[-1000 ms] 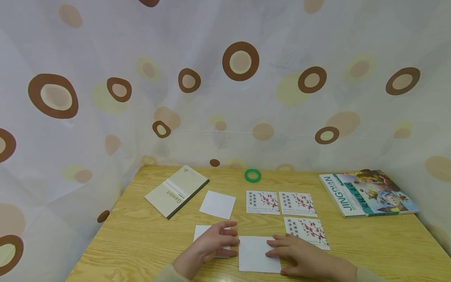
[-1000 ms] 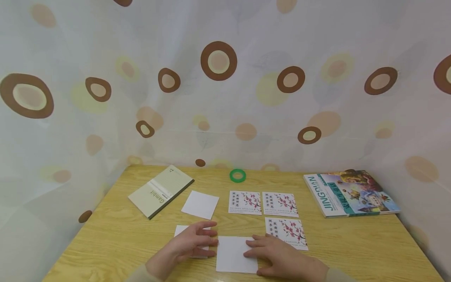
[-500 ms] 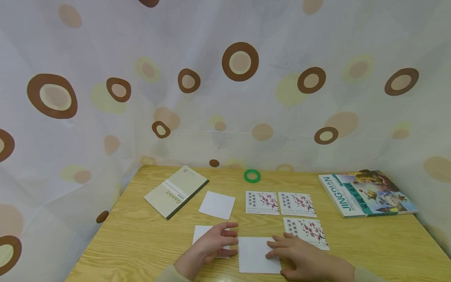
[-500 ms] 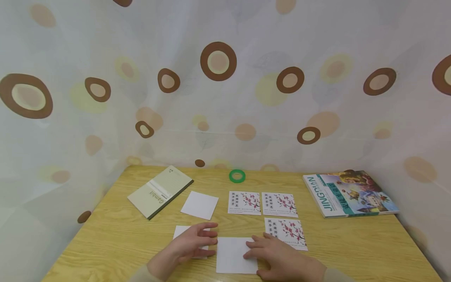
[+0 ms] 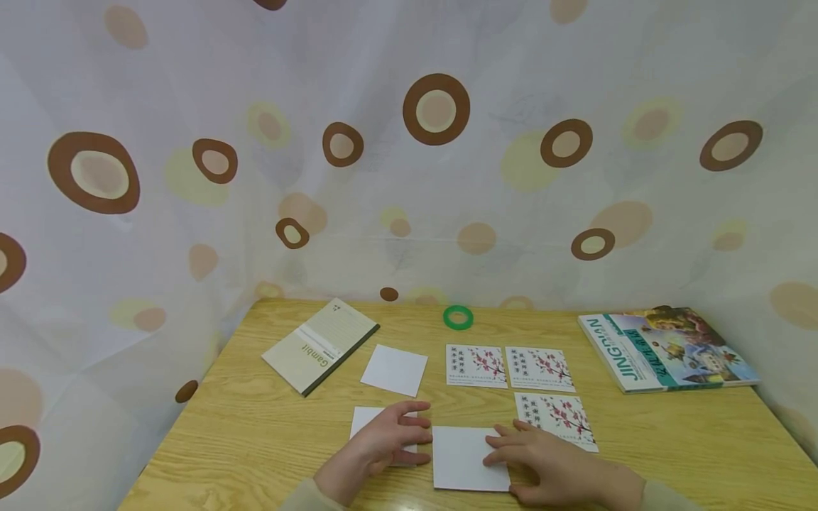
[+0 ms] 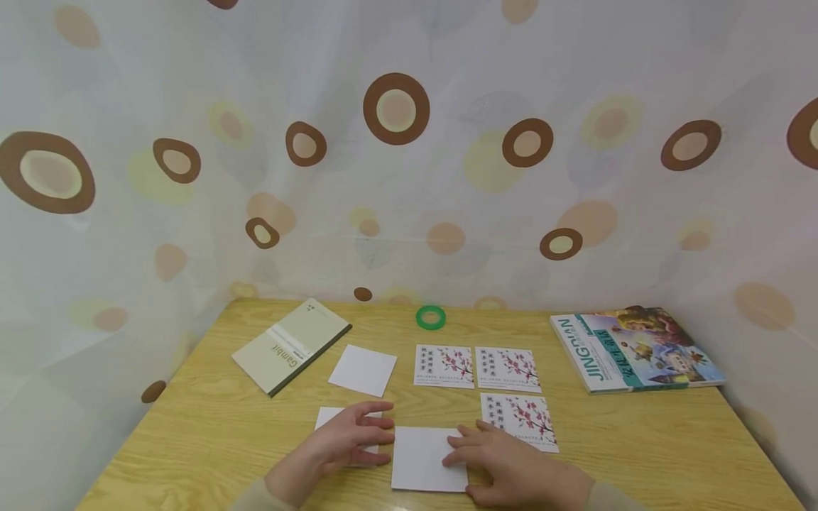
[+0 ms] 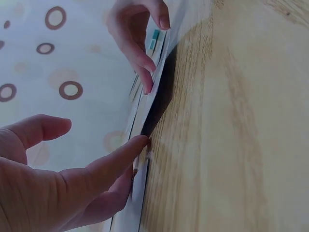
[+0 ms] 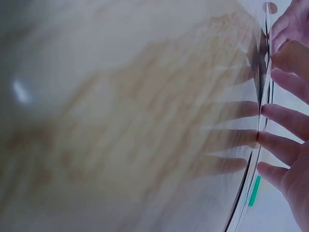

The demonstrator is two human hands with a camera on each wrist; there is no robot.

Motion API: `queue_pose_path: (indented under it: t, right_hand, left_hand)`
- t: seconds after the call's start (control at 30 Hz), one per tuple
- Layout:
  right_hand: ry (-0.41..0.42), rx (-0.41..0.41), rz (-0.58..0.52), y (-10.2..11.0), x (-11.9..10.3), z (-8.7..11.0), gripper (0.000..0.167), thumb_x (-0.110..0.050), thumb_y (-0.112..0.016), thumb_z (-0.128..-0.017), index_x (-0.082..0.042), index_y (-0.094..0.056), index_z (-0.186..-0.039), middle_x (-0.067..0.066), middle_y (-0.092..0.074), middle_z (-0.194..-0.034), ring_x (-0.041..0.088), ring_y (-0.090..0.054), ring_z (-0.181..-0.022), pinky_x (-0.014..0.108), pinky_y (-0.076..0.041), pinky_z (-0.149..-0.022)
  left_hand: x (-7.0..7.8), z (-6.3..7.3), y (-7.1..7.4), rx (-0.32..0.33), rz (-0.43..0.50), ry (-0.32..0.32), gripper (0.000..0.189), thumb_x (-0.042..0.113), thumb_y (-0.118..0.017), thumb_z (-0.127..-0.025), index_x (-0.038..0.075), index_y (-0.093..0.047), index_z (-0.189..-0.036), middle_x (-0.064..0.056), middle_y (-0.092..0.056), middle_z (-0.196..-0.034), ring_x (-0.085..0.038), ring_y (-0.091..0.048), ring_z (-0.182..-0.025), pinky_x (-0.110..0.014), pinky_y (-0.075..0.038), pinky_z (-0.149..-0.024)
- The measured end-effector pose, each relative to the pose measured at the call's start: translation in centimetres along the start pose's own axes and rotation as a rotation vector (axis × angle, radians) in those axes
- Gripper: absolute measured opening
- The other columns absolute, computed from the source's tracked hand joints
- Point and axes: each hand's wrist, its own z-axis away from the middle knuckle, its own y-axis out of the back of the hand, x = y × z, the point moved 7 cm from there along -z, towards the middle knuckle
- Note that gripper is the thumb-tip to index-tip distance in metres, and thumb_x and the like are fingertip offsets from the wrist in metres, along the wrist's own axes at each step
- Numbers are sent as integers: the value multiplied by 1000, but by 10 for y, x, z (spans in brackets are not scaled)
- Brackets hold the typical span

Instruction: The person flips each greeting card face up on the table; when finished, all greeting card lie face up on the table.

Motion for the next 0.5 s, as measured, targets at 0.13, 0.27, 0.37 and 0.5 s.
queue_pose_path:
  t: [0.13, 0.27, 0.37, 0.5]
  right_hand:
    - [20, 18, 18, 0, 0, 0, 35, -33, -70, -92, -35, -62, -126, 0, -62, -137, 29, -58, -127, 60, -47, -100]
    - [5, 2, 6, -1, 1, 0, 35, -36, -68, -93, -35, -62, -127, -1, -62, -138, 28, -56, -129, 61, -45, -101]
    - [-22, -31, -8, -2, 2, 0, 36, -43, -66, -93, -36, -62, -128, -1, -60, -140, 29, -55, -131, 64, -42, -101]
    - [-37, -49, -10, -2, 1, 0, 37, -47, -64, -93, -36, -62, -128, 0, -60, -140, 30, -55, -131, 65, -42, -100]
  left_hand:
    - [-1, -2, -2, -16, 31, -6, 61, -3, -59, -90, -6, -36, -147, -31, -43, -139, -29, -59, -113, -46, -60, -86]
    - [-1, -1, -3, -24, 27, -5, 60, -2, -58, -91, -8, -36, -147, -31, -40, -144, -29, -60, -114, -45, -60, -86]
    - [-1, -1, -4, -34, 16, 1, 60, -2, -57, -92, -9, -36, -147, -31, -40, -147, -30, -59, -118, -43, -60, -87]
    - [-1, -1, -5, -30, 5, 4, 57, -2, -57, -93, -11, -37, -145, -28, -44, -144, -29, -59, -118, -41, -60, -88]
